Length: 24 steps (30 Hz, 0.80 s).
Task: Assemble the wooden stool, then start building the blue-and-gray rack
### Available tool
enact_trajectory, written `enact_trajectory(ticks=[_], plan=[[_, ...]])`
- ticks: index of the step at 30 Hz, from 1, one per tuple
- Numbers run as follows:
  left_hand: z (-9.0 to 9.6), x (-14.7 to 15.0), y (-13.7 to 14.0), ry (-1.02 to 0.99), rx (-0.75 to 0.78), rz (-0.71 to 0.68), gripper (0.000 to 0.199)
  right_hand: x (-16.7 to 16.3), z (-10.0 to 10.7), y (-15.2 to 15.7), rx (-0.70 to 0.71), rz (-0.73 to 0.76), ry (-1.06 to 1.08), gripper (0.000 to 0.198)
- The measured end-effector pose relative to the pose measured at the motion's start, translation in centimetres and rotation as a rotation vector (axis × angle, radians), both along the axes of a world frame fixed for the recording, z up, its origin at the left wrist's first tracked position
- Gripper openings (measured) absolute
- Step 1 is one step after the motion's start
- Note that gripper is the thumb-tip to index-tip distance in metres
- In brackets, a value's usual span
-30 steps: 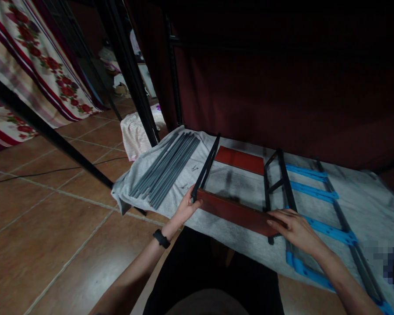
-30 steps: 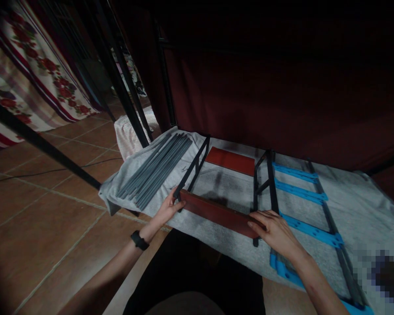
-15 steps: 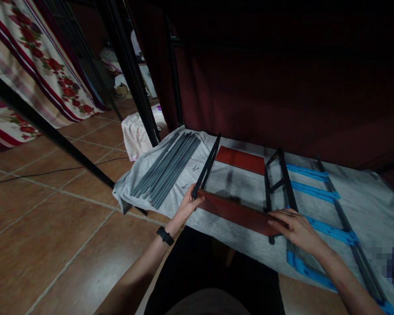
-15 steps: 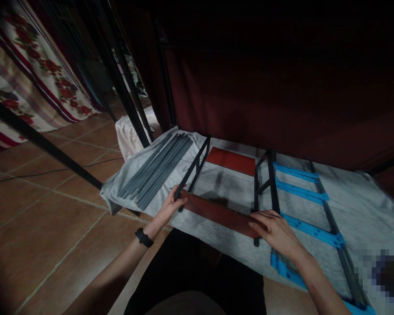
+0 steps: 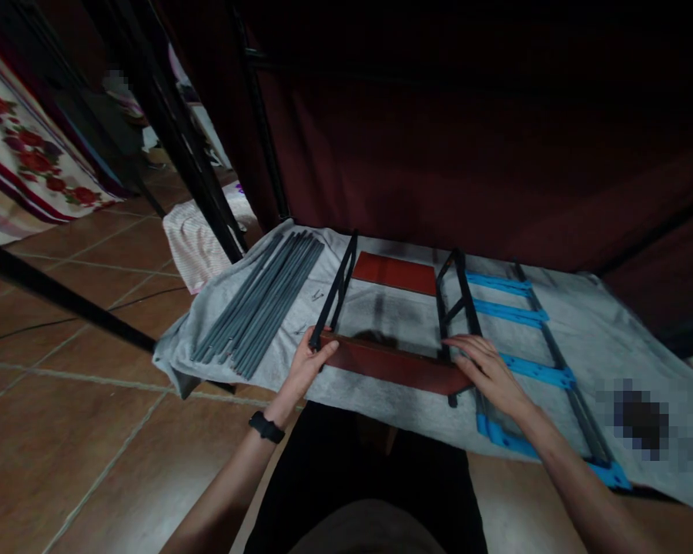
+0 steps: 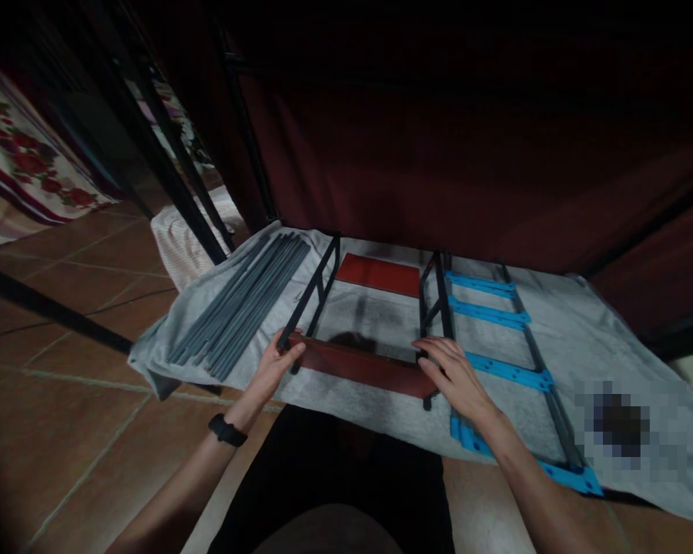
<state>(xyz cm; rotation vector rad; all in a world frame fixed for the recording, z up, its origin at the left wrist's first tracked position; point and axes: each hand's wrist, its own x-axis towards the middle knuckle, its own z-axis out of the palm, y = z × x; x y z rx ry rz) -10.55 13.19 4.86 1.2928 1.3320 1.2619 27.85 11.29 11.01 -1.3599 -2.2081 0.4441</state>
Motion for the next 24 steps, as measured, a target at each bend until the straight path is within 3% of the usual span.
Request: enact_trajectory(ticks=[3, 7, 12, 15, 17, 21, 24], plan=[[-0.2, 0.1, 0.4, -0.004, 0.021, 0.052, 0.045, 0.5, -1.5, -0.8, 0.057, -0.193, 0.264, 0.046], [0.2, 0.4, 0.6, 0.004, 0.027, 0.099, 0.043, 1.1, -4.7, -1.8, 0.001, -0.376, 0.613, 0.053], [0.3, 0.3, 0.8, 0.039, 0.03, 0.122, 0.044, 1.7, -9.4, -2.8, -0.029, -0.707, 0.864, 0.051], [-0.3, 0.0, 1.2, 0.062, 0.042, 0.123, 0.045, 1.3, -12.1, -4.1, -0.252, -0.743, 0.672, 0.034], [-0.6, -0.2, 1.4, 0.071, 0.044, 0.121, 0.045, 0.6, -13.5, -5.1, -0.283, -0.722, 0.515, 0.025], [-0.6, -0.1, 1.6, 0.064, 0.028, 0.126, 0.045, -0.5, -14.5, -5.8, -0.266, -0.68, 0.005, 0.048], [-0.3, 0.3, 1.6, 0.057, 0.027, 0.184, 0.047, -0.2, -14.1, -4.7, -0.331, -0.653, -0.209, 0.046]])
